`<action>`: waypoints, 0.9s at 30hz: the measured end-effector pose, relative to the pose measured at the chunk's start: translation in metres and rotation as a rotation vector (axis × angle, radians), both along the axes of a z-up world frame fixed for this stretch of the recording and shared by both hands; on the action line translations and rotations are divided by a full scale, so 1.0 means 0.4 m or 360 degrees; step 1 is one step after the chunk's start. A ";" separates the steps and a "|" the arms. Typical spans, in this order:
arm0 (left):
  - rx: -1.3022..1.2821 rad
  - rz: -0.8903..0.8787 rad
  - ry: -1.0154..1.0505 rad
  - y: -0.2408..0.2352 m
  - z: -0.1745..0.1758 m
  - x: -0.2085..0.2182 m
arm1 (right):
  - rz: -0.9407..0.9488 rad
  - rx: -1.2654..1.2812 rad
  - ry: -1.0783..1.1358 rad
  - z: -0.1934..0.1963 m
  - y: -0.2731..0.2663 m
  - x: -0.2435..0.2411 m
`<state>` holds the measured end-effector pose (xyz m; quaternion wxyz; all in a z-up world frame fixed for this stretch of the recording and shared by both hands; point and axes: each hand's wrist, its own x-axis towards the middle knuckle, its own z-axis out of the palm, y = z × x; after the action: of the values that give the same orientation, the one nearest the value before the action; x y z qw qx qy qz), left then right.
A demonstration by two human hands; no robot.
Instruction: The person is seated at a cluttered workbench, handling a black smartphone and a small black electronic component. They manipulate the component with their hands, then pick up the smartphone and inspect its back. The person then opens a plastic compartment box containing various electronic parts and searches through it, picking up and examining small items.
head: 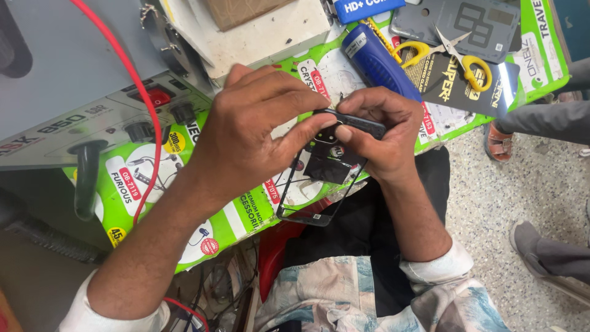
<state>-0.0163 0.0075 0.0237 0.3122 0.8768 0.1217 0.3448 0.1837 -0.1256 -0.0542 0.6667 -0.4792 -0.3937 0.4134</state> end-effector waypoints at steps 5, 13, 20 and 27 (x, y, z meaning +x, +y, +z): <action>0.0337 -0.0038 0.0147 0.009 0.005 -0.014 | 0.0082 -0.0054 -0.0241 0.017 0.003 -0.011; 0.1073 -0.0044 0.0136 0.002 0.035 -0.010 | 0.0104 -0.0056 -0.0141 0.008 0.004 -0.009; 0.0974 0.0037 0.0043 0.003 0.009 -0.005 | 0.0120 0.0018 -0.0035 -0.011 -0.006 0.003; 0.0558 0.0380 0.0200 -0.007 -0.004 0.001 | 0.0069 0.0058 0.0249 -0.018 -0.007 0.018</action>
<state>-0.0158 0.0046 0.0223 0.1036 0.9168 0.1821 0.3399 0.1909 -0.1285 -0.0612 0.6949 -0.4246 -0.3582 0.4567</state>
